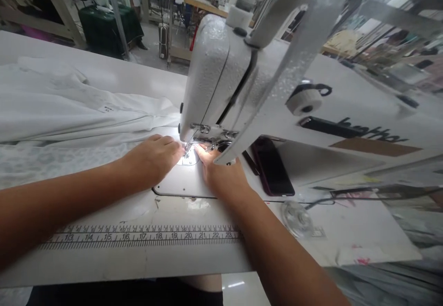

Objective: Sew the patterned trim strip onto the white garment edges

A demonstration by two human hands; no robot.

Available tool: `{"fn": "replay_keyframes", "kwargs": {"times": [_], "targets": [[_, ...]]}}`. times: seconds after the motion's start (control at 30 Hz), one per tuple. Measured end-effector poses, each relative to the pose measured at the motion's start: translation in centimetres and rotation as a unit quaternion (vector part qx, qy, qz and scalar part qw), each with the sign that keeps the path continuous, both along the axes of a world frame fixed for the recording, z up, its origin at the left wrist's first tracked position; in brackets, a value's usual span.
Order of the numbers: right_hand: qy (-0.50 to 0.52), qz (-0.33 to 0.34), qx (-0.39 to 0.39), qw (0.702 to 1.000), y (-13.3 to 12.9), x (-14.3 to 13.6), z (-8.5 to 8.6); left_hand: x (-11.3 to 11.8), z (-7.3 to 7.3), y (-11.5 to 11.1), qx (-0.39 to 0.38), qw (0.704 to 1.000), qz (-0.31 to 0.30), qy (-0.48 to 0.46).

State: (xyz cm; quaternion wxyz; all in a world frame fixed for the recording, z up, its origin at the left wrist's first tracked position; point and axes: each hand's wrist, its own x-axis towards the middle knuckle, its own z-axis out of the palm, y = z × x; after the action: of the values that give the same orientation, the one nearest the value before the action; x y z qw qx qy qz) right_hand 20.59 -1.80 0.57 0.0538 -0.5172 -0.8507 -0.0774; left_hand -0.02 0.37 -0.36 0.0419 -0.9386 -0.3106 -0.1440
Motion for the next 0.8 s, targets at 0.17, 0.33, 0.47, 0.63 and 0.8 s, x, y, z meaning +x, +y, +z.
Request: {"fn": "replay_keyframes", "kwargs": {"times": [0.17, 0.33, 0.47, 0.63, 0.8], "targets": [[0.001, 0.008, 0.013, 1.000, -0.2, 0.1, -0.4, 0.0, 0.5, 0.0, 0.010, 0.999, 0.006, 0.033], [0.003, 0.013, 0.025, 1.000, -0.1, 0.3, -1.1, 0.0, 0.3, 0.3, 0.027, 0.999, 0.009, 0.031], [0.005, 0.008, 0.014, 1.000, 0.0, 0.2, -1.2, 0.0, 0.3, 0.4, 0.031, 0.999, 0.006, 0.028], [0.014, 0.008, 0.003, 1.000, 0.0, 0.2, -1.2, 0.1, 0.7, 0.3, 0.013, 0.999, 0.016, 0.046], [0.023, 0.004, -0.001, 1.000, -0.1, 0.1, -1.1, 0.0, 0.6, 0.3, 0.024, 0.999, 0.017, 0.044]]}}
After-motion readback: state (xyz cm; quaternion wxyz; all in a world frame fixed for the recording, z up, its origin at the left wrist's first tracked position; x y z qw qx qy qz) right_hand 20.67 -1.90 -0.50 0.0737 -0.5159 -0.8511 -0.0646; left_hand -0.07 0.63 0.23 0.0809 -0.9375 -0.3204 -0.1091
